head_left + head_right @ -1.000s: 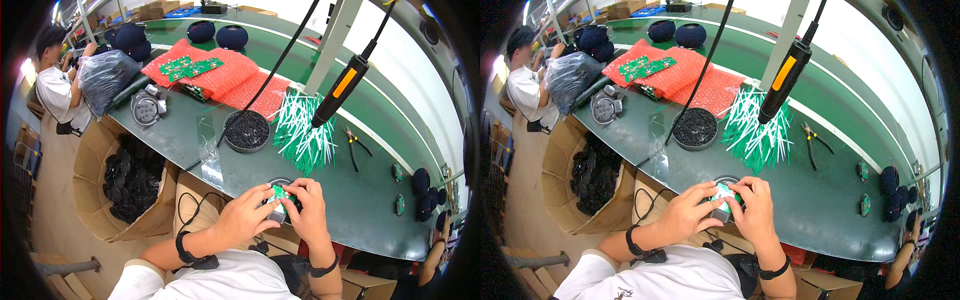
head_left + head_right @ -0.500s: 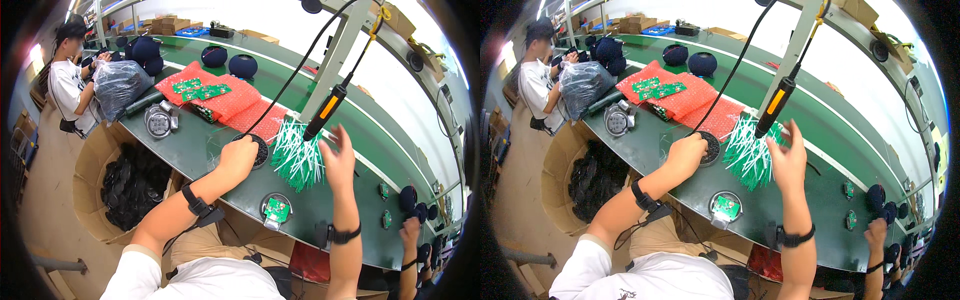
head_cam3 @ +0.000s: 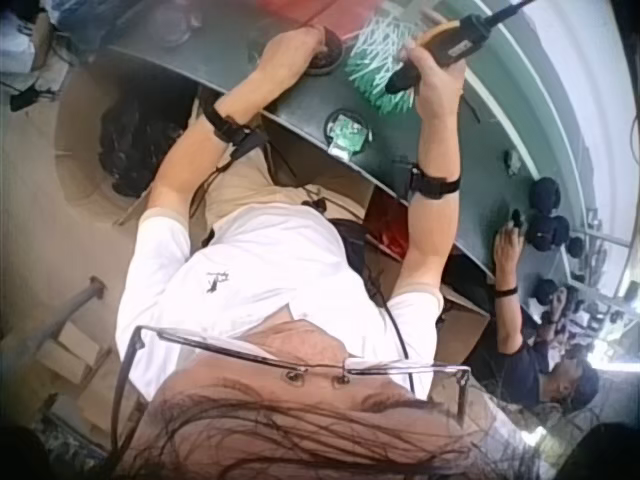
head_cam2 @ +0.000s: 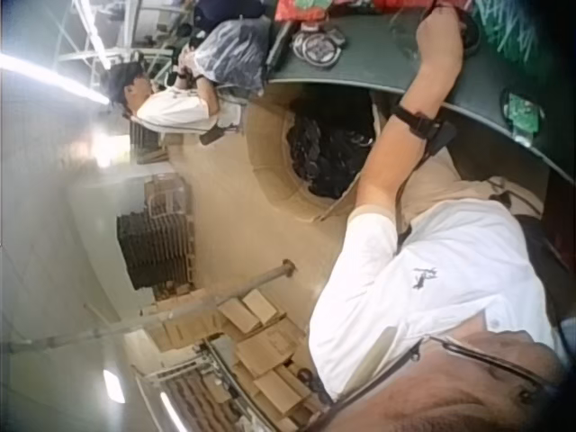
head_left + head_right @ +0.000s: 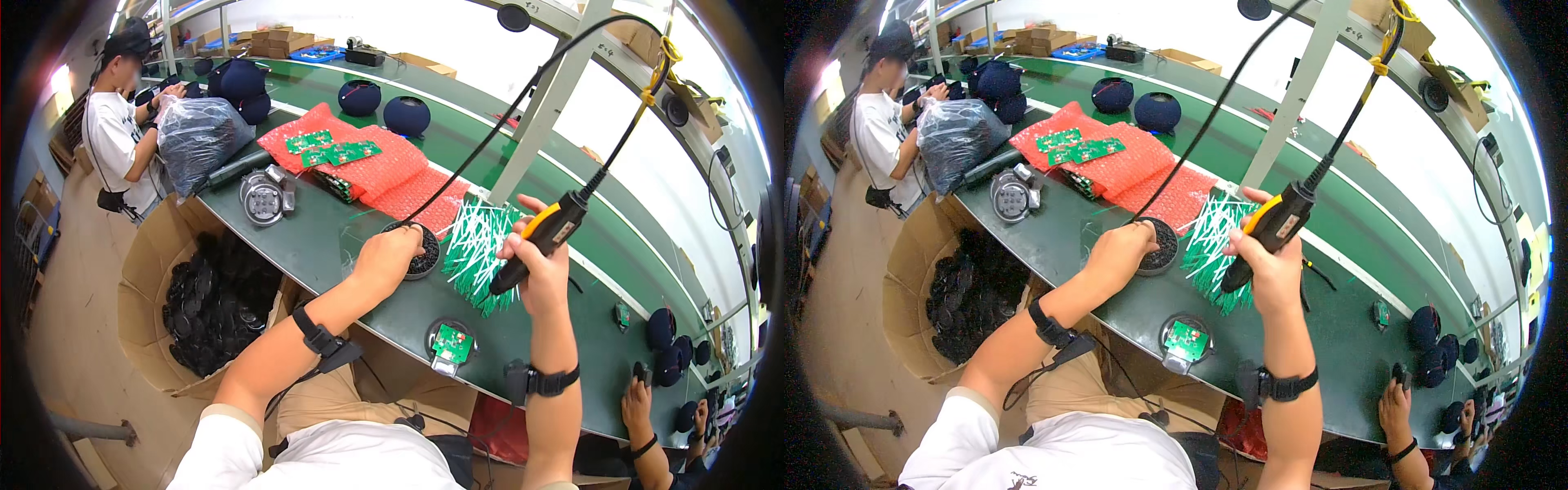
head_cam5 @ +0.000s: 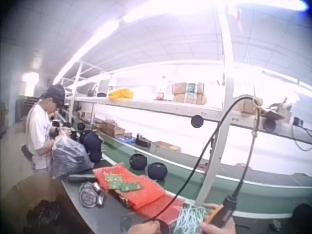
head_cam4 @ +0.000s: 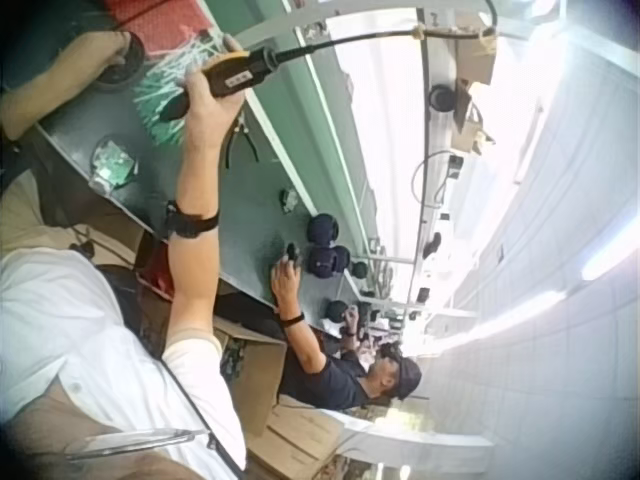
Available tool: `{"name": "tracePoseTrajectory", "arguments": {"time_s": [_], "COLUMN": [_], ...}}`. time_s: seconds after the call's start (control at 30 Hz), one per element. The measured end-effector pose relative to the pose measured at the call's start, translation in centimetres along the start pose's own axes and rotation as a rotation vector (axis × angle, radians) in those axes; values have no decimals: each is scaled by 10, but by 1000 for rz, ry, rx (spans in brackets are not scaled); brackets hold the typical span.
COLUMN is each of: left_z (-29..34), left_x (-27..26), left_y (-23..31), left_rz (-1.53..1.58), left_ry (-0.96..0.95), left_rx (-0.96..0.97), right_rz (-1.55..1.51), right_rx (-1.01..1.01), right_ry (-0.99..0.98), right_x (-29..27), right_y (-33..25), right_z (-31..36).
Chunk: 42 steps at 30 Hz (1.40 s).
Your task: Assembling PCB components into black plastic circular housings at a factory workstation.
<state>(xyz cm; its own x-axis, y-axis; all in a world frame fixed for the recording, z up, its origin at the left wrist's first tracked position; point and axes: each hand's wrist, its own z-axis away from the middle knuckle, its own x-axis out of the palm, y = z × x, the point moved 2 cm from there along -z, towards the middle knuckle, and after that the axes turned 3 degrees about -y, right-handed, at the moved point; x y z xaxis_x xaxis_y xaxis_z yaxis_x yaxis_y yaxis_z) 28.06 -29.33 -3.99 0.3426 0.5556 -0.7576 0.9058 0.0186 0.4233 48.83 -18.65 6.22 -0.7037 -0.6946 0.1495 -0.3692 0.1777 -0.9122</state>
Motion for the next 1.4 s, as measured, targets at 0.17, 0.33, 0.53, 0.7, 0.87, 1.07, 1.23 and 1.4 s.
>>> {"name": "tracePoseTrajectory", "arguments": {"time_s": [0.17, 0.33, 0.53, 0.7, 0.87, 1.07, 1.23, 1.4], "left_z": [21, 60, 77, 79, 79, 78, 76, 73], "left_x": [-13, -1, 8, 7, 7, 6, 5, 4], "left_y": [24, 51, 62, 60, 59, 62, 64, 66], "left_rz": [434, 885, 896, 809, 795, 795, 797, 693], "left_ry": [108, -231, -227, -190, -178, -184, -174, -203], "left_rx": [19, -264, -199, -115, -116, -160, -177, -59], "right_rz": [-114, -360, -257, -274, -262, -264, -229, -81], "right_rx": [50, 136, 39, -72, -79, -103, -129, -136], "right_ry": [-17, -255, -34, 36, 41, 52, 76, 131], "right_x": [8, 18, 35, 48, 53, 53, 53, 58], "right_y": [-10, -18, -11, -3, 0, 5, 3, 3], "right_z": [33, 47, 49, 47, 48, 51, 54, 57]}}
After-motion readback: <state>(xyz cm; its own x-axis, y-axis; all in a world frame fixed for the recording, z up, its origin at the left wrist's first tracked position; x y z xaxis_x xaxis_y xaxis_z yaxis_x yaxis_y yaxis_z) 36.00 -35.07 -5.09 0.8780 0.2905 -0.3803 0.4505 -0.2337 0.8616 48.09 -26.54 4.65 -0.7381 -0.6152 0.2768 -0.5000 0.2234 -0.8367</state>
